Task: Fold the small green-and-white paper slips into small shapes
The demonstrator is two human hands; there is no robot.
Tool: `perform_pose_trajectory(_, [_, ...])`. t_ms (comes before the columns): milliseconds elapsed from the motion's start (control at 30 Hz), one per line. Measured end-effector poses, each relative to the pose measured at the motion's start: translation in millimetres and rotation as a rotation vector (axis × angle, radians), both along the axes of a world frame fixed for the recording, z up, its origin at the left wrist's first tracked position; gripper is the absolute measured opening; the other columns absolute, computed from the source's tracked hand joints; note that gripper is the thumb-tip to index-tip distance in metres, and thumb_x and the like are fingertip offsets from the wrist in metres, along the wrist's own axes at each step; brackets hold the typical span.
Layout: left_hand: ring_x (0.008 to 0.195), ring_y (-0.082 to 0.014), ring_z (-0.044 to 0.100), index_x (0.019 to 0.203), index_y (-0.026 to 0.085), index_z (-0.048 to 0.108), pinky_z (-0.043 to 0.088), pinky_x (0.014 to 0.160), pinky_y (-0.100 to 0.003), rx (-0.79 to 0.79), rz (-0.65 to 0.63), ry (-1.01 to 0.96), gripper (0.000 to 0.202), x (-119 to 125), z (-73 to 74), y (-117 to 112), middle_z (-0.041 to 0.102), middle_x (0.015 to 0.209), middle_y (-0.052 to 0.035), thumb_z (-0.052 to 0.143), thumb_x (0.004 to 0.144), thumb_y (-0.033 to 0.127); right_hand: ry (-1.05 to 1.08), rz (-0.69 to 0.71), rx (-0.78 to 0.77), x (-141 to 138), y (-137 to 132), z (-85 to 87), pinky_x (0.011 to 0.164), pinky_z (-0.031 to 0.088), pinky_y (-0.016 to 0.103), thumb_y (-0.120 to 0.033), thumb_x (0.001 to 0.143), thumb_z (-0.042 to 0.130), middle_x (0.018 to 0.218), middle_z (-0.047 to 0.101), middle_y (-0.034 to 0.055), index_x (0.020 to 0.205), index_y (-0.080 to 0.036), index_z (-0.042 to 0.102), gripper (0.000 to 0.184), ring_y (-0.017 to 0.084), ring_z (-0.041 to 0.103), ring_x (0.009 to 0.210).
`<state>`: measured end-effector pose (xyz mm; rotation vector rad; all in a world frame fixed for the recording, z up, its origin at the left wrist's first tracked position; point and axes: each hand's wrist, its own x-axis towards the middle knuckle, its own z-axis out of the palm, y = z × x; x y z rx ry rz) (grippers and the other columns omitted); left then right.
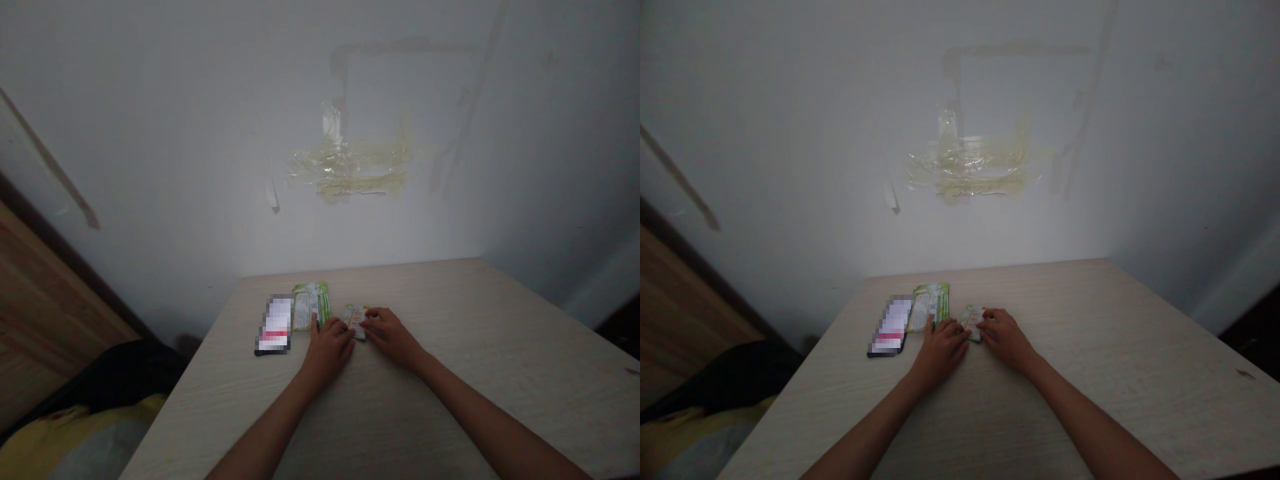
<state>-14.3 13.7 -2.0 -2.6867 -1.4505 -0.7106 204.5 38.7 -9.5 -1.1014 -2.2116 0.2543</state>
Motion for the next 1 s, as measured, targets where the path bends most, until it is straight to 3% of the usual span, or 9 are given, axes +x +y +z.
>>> perform_pose_trajectory(233, [0.125, -0.0238, 0.045, 0.112, 0.033, 0.064, 0.002, 0.112, -0.066, -0.064, -0.071, -0.052, 0.024, -3, -0.4, 1, 0.068, 0.111, -0.0001, 0.049, 0.093, 0.033, 0.046, -0.034, -0.087, 3, 7, -8.5, 0.105, 0.041, 0.043, -0.026, 0.092, 0.05, 0.125, 0.059, 0.0126, 0.109, -0.018, 0.069, 0.026, 0.023, 0.052, 0.118])
perform_pose_trajectory(533, [0.126, -0.0268, 0.045, 0.103, 0.031, 0.066, 0.0, 0.11, -0.069, 0.002, 0.137, -0.065, 0.02, -2, 1.7, -1, 0.067, 0.114, -0.0005, 0.049, 0.092, 0.03, 0.062, -0.052, -0.111, 3, 7, -9.4, 0.108, 0.039, 0.043, -0.025, 0.091, 0.05, 0.129, 0.057, 0.0124, 0.109, -0.018, 0.068, 0.026, 0.023, 0.051, 0.122])
perform_pose_trajectory(733, [0.128, -0.027, 0.044, 0.105, 0.029, 0.067, -0.001, 0.111, -0.069, -0.014, 0.112, -0.055, 0.022, -3, 1.8, -2, 0.068, 0.112, -0.0024, 0.049, 0.092, 0.032, 0.046, -0.049, -0.129, 3, 7, -11.7, 0.111, 0.036, 0.044, -0.026, 0.091, 0.049, 0.14, 0.048, 0.0129, 0.115, -0.019, 0.066, 0.03, 0.024, 0.045, 0.129])
perform_pose_trajectory(1000, [0.13, -0.0264, 0.042, 0.104, 0.033, 0.067, -0.001, 0.111, -0.068, -0.023, 0.079, -0.066, 0.021, -3, 1.8, -2, 0.067, 0.115, 0.001, 0.051, 0.091, 0.034, 0.025, -0.051, -0.109, 3, 8, -12.6, 0.111, 0.035, 0.044, -0.027, 0.091, 0.048, 0.14, 0.049, 0.0126, 0.128, -0.018, 0.057, 0.039, 0.023, 0.046, 0.129])
